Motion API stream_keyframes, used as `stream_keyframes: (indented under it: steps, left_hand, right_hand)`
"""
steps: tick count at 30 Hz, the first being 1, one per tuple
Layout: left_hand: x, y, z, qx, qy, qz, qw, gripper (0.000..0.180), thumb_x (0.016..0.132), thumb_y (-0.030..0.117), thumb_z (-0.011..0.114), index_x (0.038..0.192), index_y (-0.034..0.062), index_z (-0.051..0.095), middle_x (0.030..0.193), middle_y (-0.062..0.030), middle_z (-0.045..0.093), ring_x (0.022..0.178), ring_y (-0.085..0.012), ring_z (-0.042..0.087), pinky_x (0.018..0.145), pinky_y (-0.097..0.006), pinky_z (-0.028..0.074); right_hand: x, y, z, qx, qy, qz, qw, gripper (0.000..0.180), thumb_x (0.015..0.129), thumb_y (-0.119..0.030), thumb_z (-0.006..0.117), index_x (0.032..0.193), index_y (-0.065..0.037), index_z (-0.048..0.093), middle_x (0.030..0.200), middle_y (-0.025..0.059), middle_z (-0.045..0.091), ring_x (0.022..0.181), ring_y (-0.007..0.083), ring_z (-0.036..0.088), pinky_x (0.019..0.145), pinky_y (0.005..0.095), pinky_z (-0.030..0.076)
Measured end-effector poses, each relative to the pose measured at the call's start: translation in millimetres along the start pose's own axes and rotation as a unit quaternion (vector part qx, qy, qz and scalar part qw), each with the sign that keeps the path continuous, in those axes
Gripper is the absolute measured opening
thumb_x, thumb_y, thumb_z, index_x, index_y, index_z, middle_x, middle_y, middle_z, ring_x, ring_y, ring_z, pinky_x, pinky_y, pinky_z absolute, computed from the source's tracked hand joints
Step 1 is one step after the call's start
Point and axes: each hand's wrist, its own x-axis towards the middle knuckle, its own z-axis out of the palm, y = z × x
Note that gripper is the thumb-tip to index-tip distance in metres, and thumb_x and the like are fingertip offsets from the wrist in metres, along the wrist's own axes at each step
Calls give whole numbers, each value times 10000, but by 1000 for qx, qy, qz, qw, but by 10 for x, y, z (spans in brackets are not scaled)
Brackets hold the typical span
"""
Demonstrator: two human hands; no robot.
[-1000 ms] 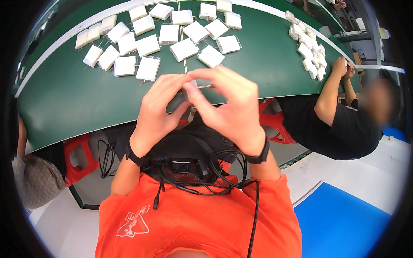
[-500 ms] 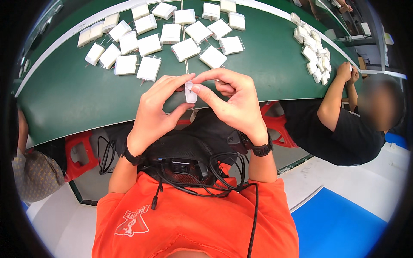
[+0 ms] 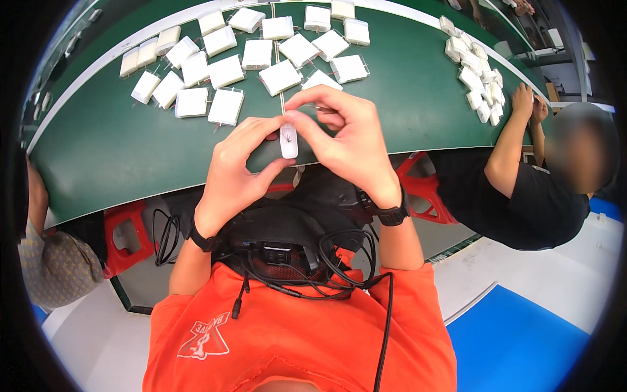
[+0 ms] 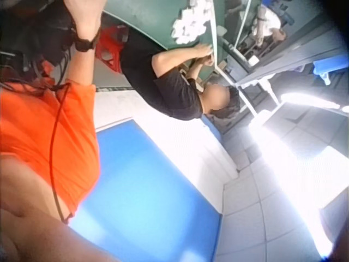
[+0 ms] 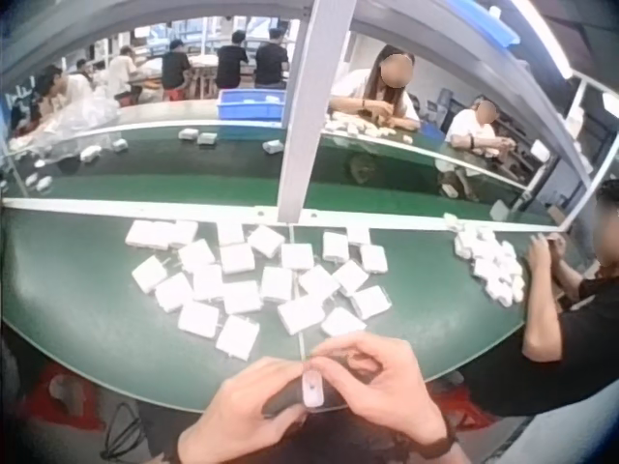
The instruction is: Assemble small white electronic components or batteries on a production line.
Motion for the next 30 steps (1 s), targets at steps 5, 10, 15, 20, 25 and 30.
stream_keyframes:
  steps: [5, 10, 15, 20, 25, 30]
  left_hand:
    - [43, 39, -2, -20, -1, 8, 1000, 629, 765, -66, 870, 1367, 34, 720, 1212, -141, 775, 1067, -331, 738, 935, -404, 603]
    - [32, 17, -11, -8, -2, 18, 1000, 635, 769, -62, 867, 1378, 40, 720, 1227, -138, 776, 1087, -336, 737, 938, -408, 600]
    - [24, 20, -10, -20, -9, 20, 1000, 661, 764, -57, 878, 1395, 56, 716, 1264, -129, 768, 1073, -322, 736, 935, -399, 600]
    - [42, 34, -28, -30, -20, 16, 999, 633, 752, -47, 901, 1345, 75, 717, 1268, -86, 748, 982, -240, 712, 898, -347, 590]
    - [45, 56, -42, -58, -20, -7, 998, 599, 752, -29, 912, 1309, 83, 722, 1220, -63, 751, 967, -220, 699, 883, -327, 583]
    - [58, 87, -53, -49, -27, -19, 998, 560, 746, -16, 917, 1268, 78, 734, 1163, -50, 763, 962, -217, 700, 883, -333, 584]
  right_hand:
    - [-111, -76, -137, -21, -24, -9, 999, 124, 964, -48, 811, 1076, 5, 806, 881, -16, 746, 668, 0, 448, 565, 208, 304]
    - [-110, 0, -21, -29, -8, -22, 999, 95, 949, -77, 838, 1022, -17, 827, 796, -47, 692, 637, 0, 371, 549, 221, 256]
    - [-147, 91, -22, -5, 7, 32, 999, 120, 947, -74, 846, 1048, -23, 807, 696, -105, 475, 632, 2, 305, 556, 242, 212]
    - [-145, 103, -32, -8, 42, 22, 999, 179, 967, -77, 831, 1118, -29, 747, 730, -106, 368, 672, 18, 292, 597, 231, 233]
    - [-191, 111, -44, 49, 63, 58, 995, 145, 1039, -107, 759, 1153, -28, 715, 782, -99, 408, 717, 21, 323, 632, 220, 278]
    - [-220, 64, -57, 74, 52, 37, 995, 152, 1137, -146, 617, 1156, -26, 708, 832, -85, 505, 738, 6, 373, 642, 218, 324]
